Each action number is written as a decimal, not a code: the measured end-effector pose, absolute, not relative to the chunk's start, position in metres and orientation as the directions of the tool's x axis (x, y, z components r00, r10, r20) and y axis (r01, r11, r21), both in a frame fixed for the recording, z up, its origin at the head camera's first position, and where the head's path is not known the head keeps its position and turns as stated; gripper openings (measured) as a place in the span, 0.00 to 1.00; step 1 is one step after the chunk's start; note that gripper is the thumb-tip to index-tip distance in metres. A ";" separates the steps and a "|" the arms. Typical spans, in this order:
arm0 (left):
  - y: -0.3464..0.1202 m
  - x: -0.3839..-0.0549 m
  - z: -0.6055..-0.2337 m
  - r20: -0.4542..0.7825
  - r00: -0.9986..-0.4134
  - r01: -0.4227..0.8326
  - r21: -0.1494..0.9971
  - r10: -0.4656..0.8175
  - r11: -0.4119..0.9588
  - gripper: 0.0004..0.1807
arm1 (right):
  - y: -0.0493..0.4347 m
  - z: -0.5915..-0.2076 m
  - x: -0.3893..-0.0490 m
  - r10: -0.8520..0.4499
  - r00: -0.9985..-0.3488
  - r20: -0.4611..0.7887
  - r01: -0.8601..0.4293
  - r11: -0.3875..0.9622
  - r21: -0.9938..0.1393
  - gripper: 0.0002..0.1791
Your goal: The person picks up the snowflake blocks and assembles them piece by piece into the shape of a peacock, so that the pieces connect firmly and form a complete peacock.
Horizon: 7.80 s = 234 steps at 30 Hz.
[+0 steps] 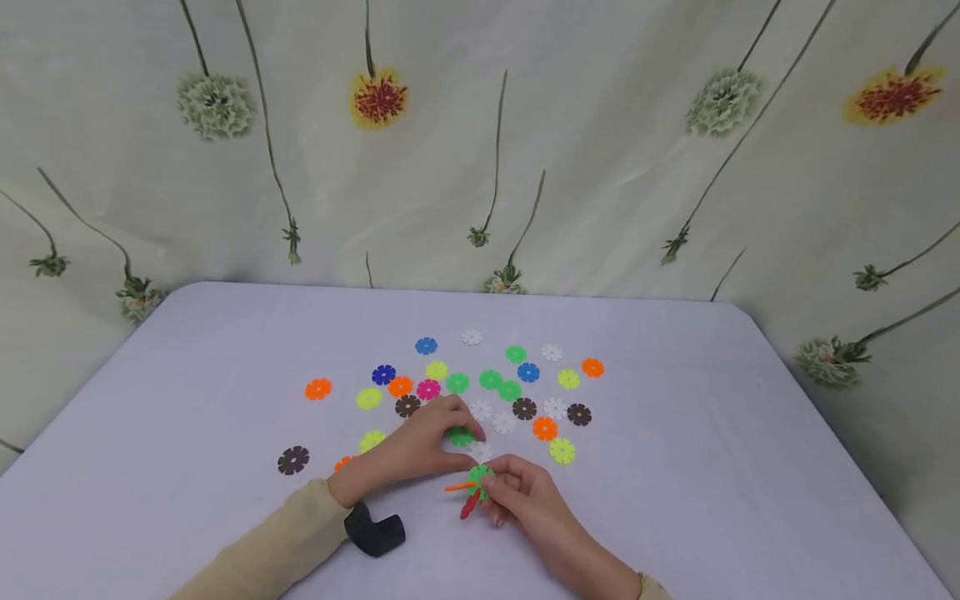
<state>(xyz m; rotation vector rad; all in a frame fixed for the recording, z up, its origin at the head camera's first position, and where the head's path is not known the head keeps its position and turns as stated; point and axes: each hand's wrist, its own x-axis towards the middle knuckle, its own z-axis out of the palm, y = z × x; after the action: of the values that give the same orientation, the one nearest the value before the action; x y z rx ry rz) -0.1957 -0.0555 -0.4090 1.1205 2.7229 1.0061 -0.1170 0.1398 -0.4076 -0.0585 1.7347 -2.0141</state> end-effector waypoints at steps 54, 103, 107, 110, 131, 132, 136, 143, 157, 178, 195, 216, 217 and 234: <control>-0.121 -0.188 -0.386 0.109 -0.860 0.343 0.847 0.499 0.406 0.11 | 0.136 -0.406 -0.117 -0.405 -0.895 -0.184 0.220 -0.044 -0.974 0.13; -0.089 -0.171 -0.400 0.180 -0.684 0.311 0.949 0.707 0.059 0.09 | 0.140 -0.409 -0.121 -0.525 -0.838 -0.150 0.191 -0.025 -0.981 0.10; -0.087 -0.169 -0.401 0.254 -0.657 0.434 0.897 0.709 0.080 0.08 | 0.140 -0.406 -0.121 -0.513 -0.838 -0.187 0.221 -0.005 -0.975 0.08; -0.086 -0.167 -0.403 0.295 -0.646 0.495 0.864 0.704 0.093 0.07 | 0.140 -0.405 -0.121 -0.519 -0.833 -0.191 0.216 0.012 -0.976 0.09; -0.103 -0.181 -0.393 0.134 -0.836 0.280 0.938 0.533 0.204 0.09 | 0.138 -0.407 -0.119 -0.462 -0.859 -0.223 0.278 -0.055 -0.959 0.10; -0.108 -0.187 -0.392 0.114 -0.867 0.248 0.943 0.486 0.220 0.10 | 0.138 -0.407 -0.119 -0.461 -0.858 -0.226 0.283 -0.059 -0.957 0.10; -0.124 -0.214 -0.393 0.102 -0.941 0.193 0.945 0.324 0.264 0.12 | 0.138 -0.408 -0.120 -0.463 -0.857 -0.226 0.293 -0.077 -0.953 0.10; -0.119 -0.246 -0.401 0.144 -0.943 0.283 0.818 0.299 0.500 0.21 | 0.138 -0.410 -0.121 -0.486 -0.851 -0.199 0.269 -0.077 -0.960 0.09; -0.096 -0.270 -0.405 0.050 -0.958 0.239 0.681 0.282 0.692 0.21 | 0.137 -0.410 -0.123 -0.495 -0.846 -0.198 0.264 -0.067 -0.962 0.08; -0.088 -0.208 -0.393 0.044 -0.580 0.323 0.929 0.814 0.180 0.12 | 0.138 -0.412 -0.124 -0.523 -0.839 -0.153 0.158 0.035 -0.987 0.12; -0.083 -0.198 -0.392 0.009 -0.574 0.298 0.934 0.819 0.199 0.08 | 0.138 -0.411 -0.123 -0.508 -0.836 -0.205 0.220 0.032 -0.975 0.09; -0.104 -0.201 -0.370 0.017 -0.661 0.359 0.885 0.750 0.296 0.14 | 0.136 -0.413 -0.129 -0.532 -0.823 -0.198 0.242 -0.014 -0.970 0.06; -0.113 -0.203 -0.368 0.006 -0.682 0.341 0.887 0.731 0.312 0.15 | 0.135 -0.413 -0.129 -0.541 -0.818 -0.196 0.249 -0.026 -0.968 0.06; -0.185 -0.205 -0.396 -0.060 -0.814 0.373 0.709 0.578 0.599 0.19 | 0.140 -0.407 -0.127 -0.471 -0.840 -0.268 0.372 -0.143 -0.917 0.17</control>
<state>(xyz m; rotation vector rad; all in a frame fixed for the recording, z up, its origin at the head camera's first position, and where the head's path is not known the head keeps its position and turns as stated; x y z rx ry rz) -0.2050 -0.1847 -0.3958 0.7763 2.5449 1.0320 -0.1274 0.1402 -0.4070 -0.1118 1.5880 -2.0242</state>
